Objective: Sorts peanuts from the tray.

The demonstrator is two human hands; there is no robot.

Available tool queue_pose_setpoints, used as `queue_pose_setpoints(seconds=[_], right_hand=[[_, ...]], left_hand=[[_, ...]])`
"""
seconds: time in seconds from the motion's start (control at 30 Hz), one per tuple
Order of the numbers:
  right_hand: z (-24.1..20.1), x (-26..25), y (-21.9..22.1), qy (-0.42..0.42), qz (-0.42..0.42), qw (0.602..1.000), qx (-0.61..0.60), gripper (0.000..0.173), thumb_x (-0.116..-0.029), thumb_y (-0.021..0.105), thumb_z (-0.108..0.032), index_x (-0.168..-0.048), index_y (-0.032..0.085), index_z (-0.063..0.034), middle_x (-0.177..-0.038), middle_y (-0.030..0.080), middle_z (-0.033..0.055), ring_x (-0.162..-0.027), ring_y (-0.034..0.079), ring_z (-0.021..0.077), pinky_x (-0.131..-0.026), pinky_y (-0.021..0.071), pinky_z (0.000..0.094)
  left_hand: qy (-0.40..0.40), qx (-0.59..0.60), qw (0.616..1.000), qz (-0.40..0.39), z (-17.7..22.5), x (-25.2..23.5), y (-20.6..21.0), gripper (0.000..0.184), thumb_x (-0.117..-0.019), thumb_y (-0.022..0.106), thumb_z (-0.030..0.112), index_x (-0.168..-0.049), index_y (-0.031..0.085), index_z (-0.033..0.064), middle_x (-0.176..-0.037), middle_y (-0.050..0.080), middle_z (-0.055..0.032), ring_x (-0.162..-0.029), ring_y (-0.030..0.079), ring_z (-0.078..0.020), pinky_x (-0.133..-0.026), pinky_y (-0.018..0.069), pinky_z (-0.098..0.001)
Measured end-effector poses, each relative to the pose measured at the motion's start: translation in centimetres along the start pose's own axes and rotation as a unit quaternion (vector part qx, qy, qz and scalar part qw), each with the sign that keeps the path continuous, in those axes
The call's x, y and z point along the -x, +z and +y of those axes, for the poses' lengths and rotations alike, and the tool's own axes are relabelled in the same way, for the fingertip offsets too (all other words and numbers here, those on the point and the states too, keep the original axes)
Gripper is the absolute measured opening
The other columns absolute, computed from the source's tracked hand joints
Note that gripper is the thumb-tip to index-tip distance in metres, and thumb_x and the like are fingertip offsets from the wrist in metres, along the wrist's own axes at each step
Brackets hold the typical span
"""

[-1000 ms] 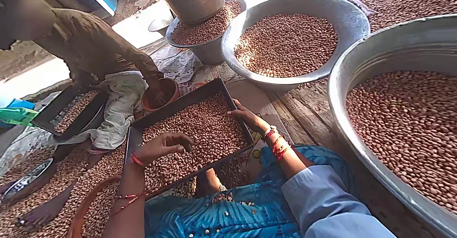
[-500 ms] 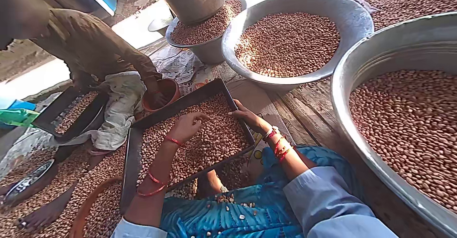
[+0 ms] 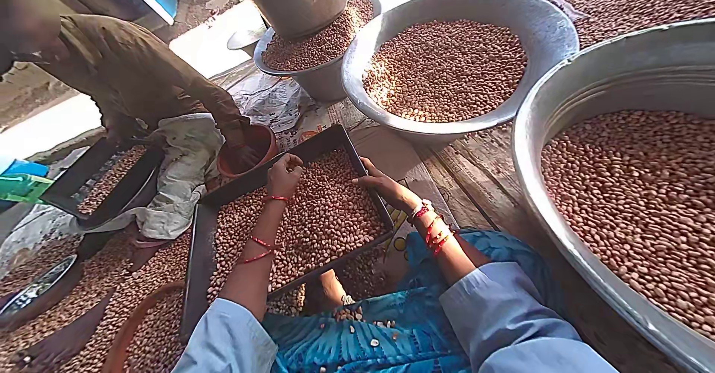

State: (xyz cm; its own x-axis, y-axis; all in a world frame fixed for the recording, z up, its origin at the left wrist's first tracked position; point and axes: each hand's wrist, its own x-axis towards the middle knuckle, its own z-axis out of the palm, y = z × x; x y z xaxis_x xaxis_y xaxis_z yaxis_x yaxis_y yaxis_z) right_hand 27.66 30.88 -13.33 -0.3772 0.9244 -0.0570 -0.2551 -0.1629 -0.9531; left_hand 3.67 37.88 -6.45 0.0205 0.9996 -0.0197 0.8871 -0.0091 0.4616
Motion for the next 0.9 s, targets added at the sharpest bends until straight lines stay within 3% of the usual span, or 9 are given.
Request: queue_pose_setpoints(seconds=[0.1,0.27,0.43,0.53,0.6,0.63,0.7,0.8,0.9], right_hand=[[0.1,0.0,0.1,-0.001,-0.001,1.0,0.0,0.069,-0.0976,0.057,-0.022,-0.158,0.025,-0.0146,-0.132,0.056,0.01,-0.1,0.063,0.0077,-0.082,0.0547,0.0254],[0.1,0.1,0.0,0.0,-0.002,1.0,-0.002,0.069,-0.0985,0.057,-0.022,-0.159,0.024,-0.0146,-0.132,0.057,0.0104,-0.101,0.063,0.0079,-0.084,0.0542,0.0261],[0.0,0.1,0.1,0.006,0.001,1.0,-0.002,0.069,-0.0989,0.056,-0.021,-0.16,0.024,-0.0164,-0.131,0.057,0.0107,-0.099,0.064,0.0084,-0.082,0.0549,0.0262],[0.0,0.1,0.0,0.004,-0.002,1.0,0.003,0.069,-0.0978,0.057,-0.022,-0.159,0.024,-0.0161,-0.133,0.056,0.01,-0.099,0.063,0.0075,-0.082,0.0544,0.0255],[0.1,0.1,0.0,0.001,0.0,1.0,0.006,0.069,-0.0969,0.057,-0.023,-0.158,0.026,-0.0165,-0.132,0.056,0.0095,-0.099,0.063,0.0072,-0.08,0.0542,0.0252],[0.2,0.1,-0.1,0.0,-0.001,1.0,0.007,0.069,-0.097,0.057,-0.023,-0.158,0.026,-0.0168,-0.132,0.056,0.0093,-0.099,0.063,0.0072,-0.08,0.054,0.025],[0.3,-0.1,-0.1,0.001,-0.002,1.0,0.004,0.069,-0.0971,0.058,-0.024,-0.159,0.027,-0.0172,-0.132,0.056,0.0095,-0.099,0.063,0.0079,-0.08,0.0547,0.0254],[0.2,-0.1,-0.2,0.0,-0.006,1.0,0.005,0.069,-0.098,0.057,-0.024,-0.159,0.025,-0.0172,-0.133,0.056,0.0092,-0.1,0.063,0.0074,-0.083,0.0546,0.0253],[0.0,0.2,0.0,0.008,-0.002,1.0,0.001,0.066,-0.0998,0.055,-0.022,-0.159,0.025,-0.0184,-0.13,0.058,0.0084,-0.098,0.064,0.0075,-0.083,0.055,0.0252]], left_hand=[[0.026,-0.02,0.999,-0.029,1.2,0.6,0.3,0.02,-0.1011,0.065,0.011,-0.117,0.071,0.0005,-0.104,0.071,-0.0216,-0.096,0.067,-0.0347,-0.093,0.0491,-0.0545],[0.062,-0.132,0.987,-0.065,2.5,0.8,1.8,0.023,-0.101,0.065,0.014,-0.12,0.074,0.0053,-0.121,0.07,-0.0223,-0.12,0.064,-0.041,-0.105,0.0467,-0.0595],[0.068,-0.169,0.981,-0.065,3.0,1.3,2.3,0.025,-0.1012,0.062,0.014,-0.122,0.073,0.0048,-0.12,0.07,-0.0235,-0.118,0.065,-0.043,-0.101,0.0482,-0.0623],[0.02,-0.014,0.998,-0.062,1.8,0.6,1.3,0.019,-0.1013,0.064,0.01,-0.116,0.07,-0.0007,-0.099,0.07,-0.0198,-0.09,0.066,-0.0304,-0.087,0.0515,-0.0482],[0.004,0.247,0.968,-0.047,-0.4,0.4,0.5,0.018,-0.0998,0.04,-0.005,-0.103,0.058,-0.0006,-0.075,0.058,-0.0039,-0.06,0.055,-0.0078,-0.058,0.0481,-0.0217],[-0.012,0.357,0.932,-0.057,-0.7,0.8,-0.3,0.026,-0.0968,0.029,-0.004,-0.101,0.053,0.0038,-0.073,0.056,0.0005,-0.058,0.055,-0.0056,-0.056,0.0483,-0.019],[-0.024,0.43,0.899,-0.076,-1.2,2.4,-2.2,0.033,-0.0962,0.025,-0.002,-0.103,0.056,0.0051,-0.073,0.058,0.0026,-0.058,0.057,-0.0052,-0.055,0.0484,-0.0182],[0.023,0.27,0.959,-0.078,-2.2,4.7,-3.6,0.016,-0.1008,0.047,-0.002,-0.107,0.062,0.0019,-0.067,0.054,0.0063,-0.051,0.047,0.0015,-0.05,0.0406,-0.0133],[0.018,-0.007,0.999,-0.043,-3.1,6.6,-4.5,0.021,-0.1023,0.063,0.015,-0.119,0.068,0.0024,-0.081,0.062,-0.0056,-0.068,0.052,-0.013,-0.07,0.0452,-0.0351]])
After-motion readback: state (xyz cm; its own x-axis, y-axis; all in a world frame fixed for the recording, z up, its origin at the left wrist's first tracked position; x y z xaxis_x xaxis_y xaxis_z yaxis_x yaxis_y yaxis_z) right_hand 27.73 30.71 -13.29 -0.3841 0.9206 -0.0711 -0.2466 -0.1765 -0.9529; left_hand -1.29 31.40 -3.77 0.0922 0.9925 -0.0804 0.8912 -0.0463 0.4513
